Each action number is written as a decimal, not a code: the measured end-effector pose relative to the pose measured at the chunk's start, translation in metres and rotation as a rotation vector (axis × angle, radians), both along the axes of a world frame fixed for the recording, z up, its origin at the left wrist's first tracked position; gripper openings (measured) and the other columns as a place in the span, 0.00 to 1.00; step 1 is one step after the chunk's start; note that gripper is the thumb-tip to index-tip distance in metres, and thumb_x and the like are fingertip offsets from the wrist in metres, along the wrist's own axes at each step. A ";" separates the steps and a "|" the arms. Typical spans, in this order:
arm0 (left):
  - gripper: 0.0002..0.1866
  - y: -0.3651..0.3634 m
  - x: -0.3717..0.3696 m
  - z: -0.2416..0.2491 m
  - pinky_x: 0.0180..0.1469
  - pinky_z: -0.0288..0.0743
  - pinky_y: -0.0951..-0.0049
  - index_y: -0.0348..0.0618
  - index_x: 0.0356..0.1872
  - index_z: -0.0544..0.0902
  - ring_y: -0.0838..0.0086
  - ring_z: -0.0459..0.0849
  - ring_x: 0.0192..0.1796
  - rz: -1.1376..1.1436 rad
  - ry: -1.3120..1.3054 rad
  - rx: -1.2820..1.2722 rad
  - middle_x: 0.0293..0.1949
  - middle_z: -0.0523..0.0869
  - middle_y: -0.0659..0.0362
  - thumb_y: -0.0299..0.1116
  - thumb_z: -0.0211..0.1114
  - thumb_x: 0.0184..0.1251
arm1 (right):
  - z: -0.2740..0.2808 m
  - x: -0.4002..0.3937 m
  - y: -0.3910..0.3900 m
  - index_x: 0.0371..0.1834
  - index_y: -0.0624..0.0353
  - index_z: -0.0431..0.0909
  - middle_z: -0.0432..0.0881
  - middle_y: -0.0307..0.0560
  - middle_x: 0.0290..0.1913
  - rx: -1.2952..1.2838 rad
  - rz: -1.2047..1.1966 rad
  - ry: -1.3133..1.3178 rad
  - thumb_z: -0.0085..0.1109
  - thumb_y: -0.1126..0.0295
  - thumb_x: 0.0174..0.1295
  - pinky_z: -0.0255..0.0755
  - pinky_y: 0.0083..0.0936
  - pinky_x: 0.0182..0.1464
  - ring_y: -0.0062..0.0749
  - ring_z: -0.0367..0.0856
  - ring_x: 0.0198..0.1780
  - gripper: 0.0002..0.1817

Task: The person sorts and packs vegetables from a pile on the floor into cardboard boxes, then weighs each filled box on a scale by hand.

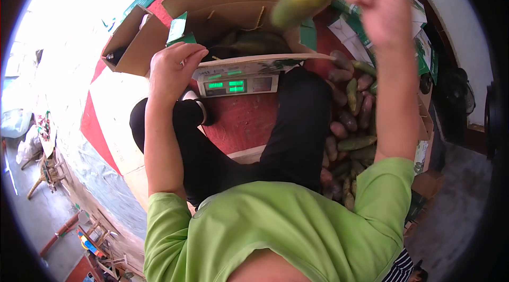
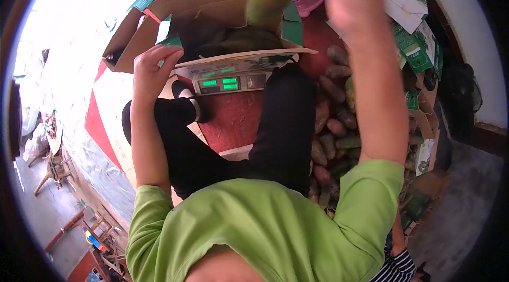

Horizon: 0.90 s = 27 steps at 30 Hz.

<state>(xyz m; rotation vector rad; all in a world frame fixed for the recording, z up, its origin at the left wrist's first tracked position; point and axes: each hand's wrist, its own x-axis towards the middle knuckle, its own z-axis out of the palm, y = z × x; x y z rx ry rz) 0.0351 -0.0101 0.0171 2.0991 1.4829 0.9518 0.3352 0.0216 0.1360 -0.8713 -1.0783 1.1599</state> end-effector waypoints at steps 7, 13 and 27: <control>0.06 0.001 -0.004 -0.002 0.30 0.73 0.72 0.40 0.29 0.84 0.67 0.81 0.25 -0.006 0.001 0.027 0.24 0.82 0.56 0.32 0.65 0.54 | -0.102 -0.117 0.055 0.41 0.64 0.70 0.65 0.33 0.20 -0.172 0.214 -0.376 0.47 0.74 0.60 0.60 0.15 0.27 0.14 0.62 0.21 0.08; 0.06 0.002 -0.005 -0.003 0.30 0.72 0.72 0.40 0.29 0.84 0.68 0.80 0.25 -0.008 -0.016 0.047 0.24 0.82 0.56 0.31 0.65 0.54 | -0.156 -0.043 0.073 0.44 0.58 0.76 0.82 0.46 0.35 0.223 -0.167 -1.324 0.51 0.69 0.58 0.72 0.22 0.34 0.27 0.82 0.33 0.12; 0.07 0.013 -0.013 -0.015 0.30 0.68 0.83 0.33 0.32 0.83 0.83 0.74 0.26 0.225 -0.324 0.104 0.22 0.78 0.63 0.28 0.66 0.57 | -0.178 0.069 0.027 0.44 0.54 0.76 0.81 0.38 0.38 -0.556 -0.392 -0.325 0.54 0.68 0.60 0.66 0.17 0.30 0.19 0.77 0.32 0.10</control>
